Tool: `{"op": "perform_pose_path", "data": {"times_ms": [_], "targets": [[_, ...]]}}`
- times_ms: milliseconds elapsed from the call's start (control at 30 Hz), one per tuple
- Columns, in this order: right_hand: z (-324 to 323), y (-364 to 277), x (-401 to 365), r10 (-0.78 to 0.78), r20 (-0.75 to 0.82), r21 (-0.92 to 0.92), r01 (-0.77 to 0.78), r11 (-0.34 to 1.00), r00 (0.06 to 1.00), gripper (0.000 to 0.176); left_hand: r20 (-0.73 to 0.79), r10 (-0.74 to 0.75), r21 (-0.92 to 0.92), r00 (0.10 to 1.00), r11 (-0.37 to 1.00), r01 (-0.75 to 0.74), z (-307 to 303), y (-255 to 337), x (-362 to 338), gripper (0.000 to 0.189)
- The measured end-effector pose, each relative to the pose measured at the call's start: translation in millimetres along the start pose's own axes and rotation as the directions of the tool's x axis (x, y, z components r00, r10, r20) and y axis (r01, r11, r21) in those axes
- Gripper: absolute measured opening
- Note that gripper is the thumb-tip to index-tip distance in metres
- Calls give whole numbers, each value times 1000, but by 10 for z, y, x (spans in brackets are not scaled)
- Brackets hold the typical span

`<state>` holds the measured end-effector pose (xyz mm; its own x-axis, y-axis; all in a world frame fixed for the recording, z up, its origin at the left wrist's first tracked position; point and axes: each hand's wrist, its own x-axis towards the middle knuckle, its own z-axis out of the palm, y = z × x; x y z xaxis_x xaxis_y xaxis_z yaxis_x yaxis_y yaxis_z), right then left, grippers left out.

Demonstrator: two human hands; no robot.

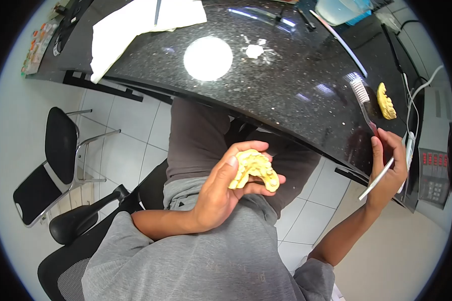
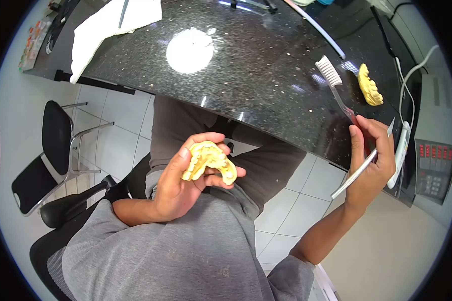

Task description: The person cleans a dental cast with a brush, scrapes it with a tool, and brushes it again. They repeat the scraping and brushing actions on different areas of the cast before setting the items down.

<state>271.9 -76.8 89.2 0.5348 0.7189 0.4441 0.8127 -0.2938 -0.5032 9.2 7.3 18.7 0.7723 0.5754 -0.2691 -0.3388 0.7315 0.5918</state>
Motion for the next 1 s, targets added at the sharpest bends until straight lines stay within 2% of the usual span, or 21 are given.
{"op": "perform_pose_path", "data": {"times_ms": [67, 167, 233, 267, 300, 367, 400, 467, 500, 567, 600, 667, 700, 800, 1000], "targets": [[46, 28, 40, 0, 26, 6, 0, 1000, 1000, 15, 39, 1, -52, 999, 999, 1, -14, -8, -9, 56], [32, 17, 61, -6, 80, -78, 12, 997, 997, 18, 33, -15, -58, 999, 998, 17, -15, -1, -3, 56], [14, -15, 41, -159, -47, -173, 148, 974, 986, 22, 38, -13, -63, 999, 998, 15, -15, -2, 11, 56], [7, -7, -44, -78, -133, -56, 71, 996, 988, 35, 46, -8, -68, 999, 998, 12, -16, -4, 19, 56], [-33, -24, -113, -154, -172, -83, 141, 986, 973, 51, 42, -14, -67, 999, 998, 16, -19, -4, 27, 56], [-54, -5, -317, -155, -275, 336, 246, 909, 949, 58, 64, -13, -72, 998, 997, 18, -30, 5, 49, 56], [-90, -47, -421, -149, -275, 337, 240, 910, 950, 58, 61, -19, -69, 998, 997, 24, -34, 7, 59, 56], [-94, -211, -602, -181, -179, 517, 249, 819, 967, 52, 84, -17, -84, 996, 996, 24, -34, 4, 79, 56], [6, -335, -648, -176, -178, 519, 244, 819, 968, 52, 80, -22, -82, 997, 996, 28, -29, 3, 87, 56], [226, -575, -747, -90, -171, 627, 179, 758, 981, 36, 89, -14, -113, 996, 993, 24, -10, 7, 95, 55], [260, -590, -793, -86, -171, 630, 176, 756, 982, 36, 86, -16, -109, 996, 994, 25, -3, 6, 97, 55], [313, -618, -879, -140, 54, 628, 75, 774, 989, 34, 81, -4, -131, 997, 991, 15, 11, 5, 91, 55], [357, -656, -902, -140, 54, 635, 75, 769, 989, 34, 76, -1, -126, 997, 992, 11, 15, 7, 89, 55], [469, -784, -927, -231, 189, 675, 45, 736, 954, 33, 85, 26, -115, 996, 993, -16, 28, 13, 72, 56], [585, -884, -916, -281, 153, 644, 119, 755, 947, 32, 83, 60, -91, 995, 994, -52, 55, 24, 43, 58]]}}
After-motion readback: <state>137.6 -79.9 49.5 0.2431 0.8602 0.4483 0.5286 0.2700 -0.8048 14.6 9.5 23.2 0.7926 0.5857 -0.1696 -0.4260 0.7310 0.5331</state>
